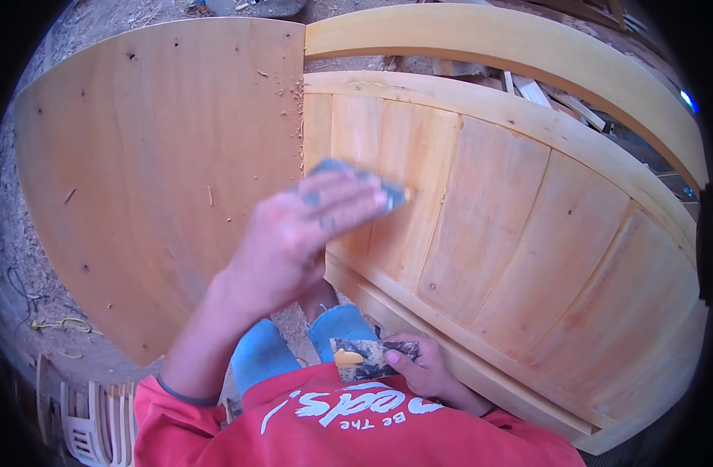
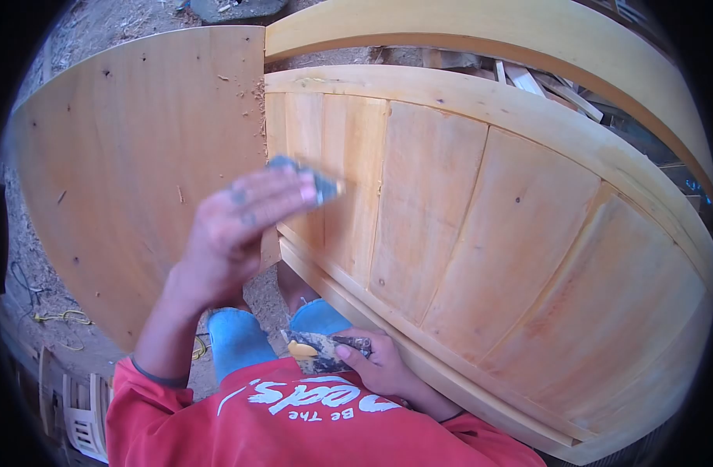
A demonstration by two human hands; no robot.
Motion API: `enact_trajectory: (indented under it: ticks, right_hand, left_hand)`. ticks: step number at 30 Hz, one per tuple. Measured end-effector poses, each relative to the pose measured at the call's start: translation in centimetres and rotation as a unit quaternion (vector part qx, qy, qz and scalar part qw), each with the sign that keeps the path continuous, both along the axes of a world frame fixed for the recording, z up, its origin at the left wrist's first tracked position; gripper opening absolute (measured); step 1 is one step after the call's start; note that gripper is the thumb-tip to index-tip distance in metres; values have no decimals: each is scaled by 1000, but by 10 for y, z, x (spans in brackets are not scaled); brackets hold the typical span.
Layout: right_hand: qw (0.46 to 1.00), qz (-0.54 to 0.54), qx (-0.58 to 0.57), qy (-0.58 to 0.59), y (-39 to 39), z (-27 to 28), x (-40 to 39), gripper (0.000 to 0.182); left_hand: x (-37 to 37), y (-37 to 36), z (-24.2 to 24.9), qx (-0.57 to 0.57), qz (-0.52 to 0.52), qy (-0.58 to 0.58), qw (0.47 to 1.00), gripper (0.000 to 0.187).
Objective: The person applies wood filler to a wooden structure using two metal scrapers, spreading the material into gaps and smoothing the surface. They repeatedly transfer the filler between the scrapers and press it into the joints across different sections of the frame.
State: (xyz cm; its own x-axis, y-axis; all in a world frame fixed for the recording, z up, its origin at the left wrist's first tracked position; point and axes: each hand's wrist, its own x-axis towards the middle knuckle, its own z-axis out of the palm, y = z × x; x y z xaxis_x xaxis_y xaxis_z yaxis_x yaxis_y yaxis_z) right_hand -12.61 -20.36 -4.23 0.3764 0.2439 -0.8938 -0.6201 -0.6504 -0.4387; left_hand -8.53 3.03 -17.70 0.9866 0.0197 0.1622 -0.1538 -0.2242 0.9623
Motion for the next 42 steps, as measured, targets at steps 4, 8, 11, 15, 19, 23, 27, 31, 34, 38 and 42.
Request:
enact_trajectory:
  ticks: [4,8,11,15,19,23,27,31,34,38,42]
  right_hand:
    - [996,-77,-26,27,2,-3,-4,28]
    - [999,-50,-16,2,0,-5,-5,28]
    - [999,-50,-12,-1,-1,-6,-6,28]
    - [998,-59,-8,-3,-3,-8,-9,28]
    - [999,-52,-8,1,-2,-7,-6,26]
    - [999,-51,-5,6,-2,-7,-6,26]
    - [998,-56,-2,-2,-1,-7,-6,26]
    - [999,-46,-1,-17,-3,-9,-8,26]
    - [998,-51,-38,4,-1,-5,-6,26]
    - [998,-63,-19,-3,-2,-6,-7,28]
    - [995,-92,-21,17,0,-4,-8,29]
  left_hand:
    - [37,3,-13,23,91,-22,995,58]
    - [51,-4,-17,12,110,-47,993,59]
    - [53,-5,-18,10,110,-57,992,59]
    - [53,-7,-19,17,112,-58,992,59]
    - [54,-8,-15,8,113,-57,992,59]
    - [54,-10,-15,8,116,-53,992,59]
    - [54,-13,-15,10,120,-53,991,60]
    - [47,-32,-18,23,142,-48,988,61]
    - [27,-39,-13,17,113,-29,993,62]
    - [-12,-7,4,-95,-61,55,992,58]
    - [30,16,0,-7,78,-13,997,56]
